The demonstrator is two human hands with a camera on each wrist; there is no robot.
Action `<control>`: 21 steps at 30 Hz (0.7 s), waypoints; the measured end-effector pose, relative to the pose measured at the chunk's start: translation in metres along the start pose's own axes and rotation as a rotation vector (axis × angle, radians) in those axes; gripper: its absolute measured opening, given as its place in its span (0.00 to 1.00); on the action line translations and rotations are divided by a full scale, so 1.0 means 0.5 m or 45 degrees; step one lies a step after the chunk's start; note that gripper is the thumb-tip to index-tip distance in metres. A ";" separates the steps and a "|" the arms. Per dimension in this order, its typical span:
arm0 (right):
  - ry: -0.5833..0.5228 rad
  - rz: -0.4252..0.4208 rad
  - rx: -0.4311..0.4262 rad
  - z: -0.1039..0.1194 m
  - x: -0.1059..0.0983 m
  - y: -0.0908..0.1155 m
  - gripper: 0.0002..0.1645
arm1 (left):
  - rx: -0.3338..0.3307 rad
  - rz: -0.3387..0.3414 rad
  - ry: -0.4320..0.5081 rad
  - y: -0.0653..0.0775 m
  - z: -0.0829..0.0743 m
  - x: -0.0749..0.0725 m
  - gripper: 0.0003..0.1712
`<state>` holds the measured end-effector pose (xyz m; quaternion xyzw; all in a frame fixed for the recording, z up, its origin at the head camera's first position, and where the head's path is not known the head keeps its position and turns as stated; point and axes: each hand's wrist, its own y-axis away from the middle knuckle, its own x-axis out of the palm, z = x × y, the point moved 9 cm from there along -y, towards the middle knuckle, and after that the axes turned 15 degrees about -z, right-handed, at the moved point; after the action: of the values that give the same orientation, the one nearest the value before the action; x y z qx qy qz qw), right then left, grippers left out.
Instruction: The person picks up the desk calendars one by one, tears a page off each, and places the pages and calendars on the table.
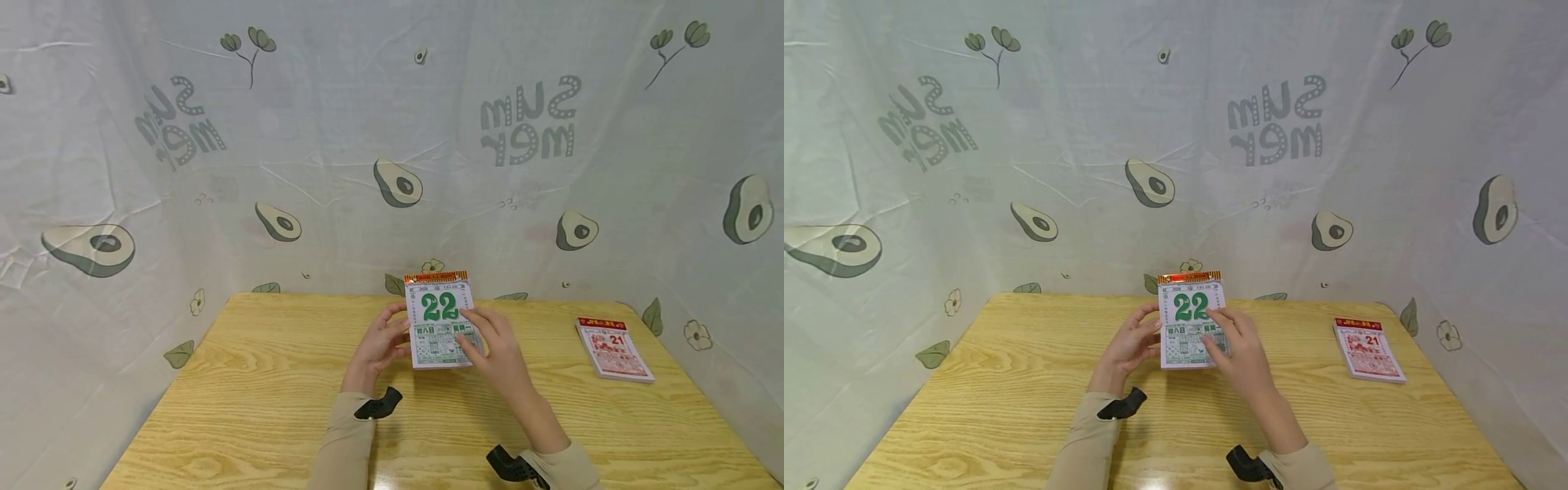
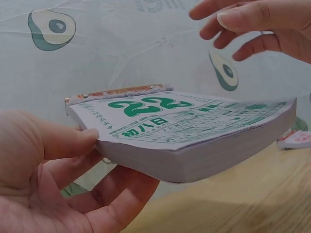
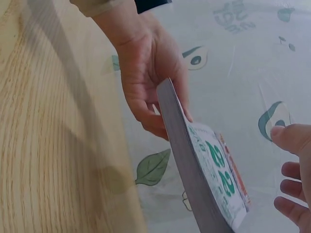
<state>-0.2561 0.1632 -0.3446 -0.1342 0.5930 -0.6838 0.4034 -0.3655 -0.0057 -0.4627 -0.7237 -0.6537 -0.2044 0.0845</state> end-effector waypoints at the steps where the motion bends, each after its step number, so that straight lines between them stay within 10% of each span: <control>1: -0.013 0.008 -0.035 0.008 0.002 0.000 0.29 | 0.003 0.006 0.001 0.000 0.000 0.001 0.17; 21: -0.052 0.209 -0.291 0.085 0.074 0.051 0.20 | 0.021 0.027 -0.045 0.007 0.004 0.014 0.22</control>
<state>-0.2417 0.1079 -0.3679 -0.1441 0.6677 -0.5736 0.4521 -0.3612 0.0009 -0.4611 -0.7335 -0.6489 -0.1852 0.0811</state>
